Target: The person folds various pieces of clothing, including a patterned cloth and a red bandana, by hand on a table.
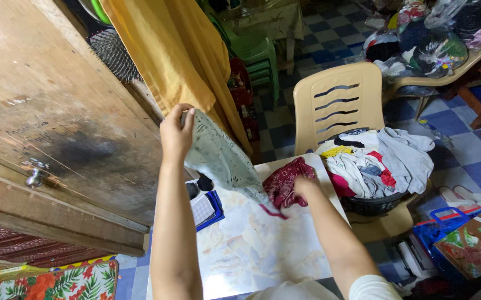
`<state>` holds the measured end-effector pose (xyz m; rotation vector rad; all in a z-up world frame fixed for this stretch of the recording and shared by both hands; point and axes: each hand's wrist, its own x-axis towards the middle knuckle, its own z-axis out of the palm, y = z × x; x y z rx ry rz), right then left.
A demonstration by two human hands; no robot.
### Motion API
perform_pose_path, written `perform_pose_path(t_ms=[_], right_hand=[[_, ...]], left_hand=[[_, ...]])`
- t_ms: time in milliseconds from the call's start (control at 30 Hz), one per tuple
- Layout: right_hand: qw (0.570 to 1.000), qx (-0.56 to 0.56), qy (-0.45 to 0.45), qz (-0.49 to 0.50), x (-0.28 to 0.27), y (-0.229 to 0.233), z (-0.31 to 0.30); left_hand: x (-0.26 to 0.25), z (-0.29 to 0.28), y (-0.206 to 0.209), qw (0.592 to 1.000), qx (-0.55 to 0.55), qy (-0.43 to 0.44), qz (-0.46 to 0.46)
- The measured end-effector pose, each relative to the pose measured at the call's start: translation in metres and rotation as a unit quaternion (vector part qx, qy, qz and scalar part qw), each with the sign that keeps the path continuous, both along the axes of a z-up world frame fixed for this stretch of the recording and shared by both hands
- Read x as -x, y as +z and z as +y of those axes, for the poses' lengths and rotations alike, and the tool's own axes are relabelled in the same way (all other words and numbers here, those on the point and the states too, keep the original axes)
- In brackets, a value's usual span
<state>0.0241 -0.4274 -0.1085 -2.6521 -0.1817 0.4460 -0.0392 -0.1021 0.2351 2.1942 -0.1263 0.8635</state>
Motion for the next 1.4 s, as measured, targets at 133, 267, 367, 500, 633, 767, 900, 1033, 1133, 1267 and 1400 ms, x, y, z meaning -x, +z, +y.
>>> perform_pose_path(t_ms=[133,267,367,500,633,767,900,1033,1133,1267,1400], right_hand=[[0.868,-0.469,0.097,-0.128,-0.012,0.12,0.062],[0.735,-0.628,0.238,-0.085,0.003,0.242,0.111],[0.694,-0.673,0.253,0.017,-0.004,0.265,0.128],[0.83,-0.468,0.3,-0.035,-0.043,0.224,0.102],[0.899,-0.34,0.257,-0.096,-0.084,0.169,0.041],[0.939,-0.296,0.145,-0.097,-0.096,0.151,0.004],[0.941,-0.327,0.03,-0.079,-0.097,0.151,-0.015],[0.935,-0.313,0.082,-0.145,-0.098,0.16,-0.037],[0.926,-0.345,0.082,-0.129,-0.09,0.169,-0.054],[0.899,-0.43,0.009,-0.08,-0.083,0.171,-0.067],[0.86,-0.508,-0.031,-0.024,-0.075,0.178,-0.077]], left_hand=[[0.019,-0.017,0.046,0.986,-0.124,-0.105,0.029],[0.017,-0.037,0.052,0.951,-0.208,-0.186,0.131],[0.015,-0.028,0.052,0.954,-0.189,-0.189,0.134],[0.015,0.025,0.037,0.981,-0.104,-0.134,0.089],[0.014,0.093,-0.007,0.985,0.041,-0.101,0.137],[0.01,0.121,-0.059,0.971,0.082,-0.062,0.215],[0.015,0.124,-0.087,0.969,-0.041,-0.022,0.242],[0.019,0.125,-0.104,0.955,-0.112,0.032,0.273],[0.02,0.136,-0.116,0.951,-0.084,0.05,0.293],[0.017,0.161,-0.137,0.964,0.004,0.043,0.261],[0.008,0.197,-0.164,0.962,0.077,0.062,0.255]])
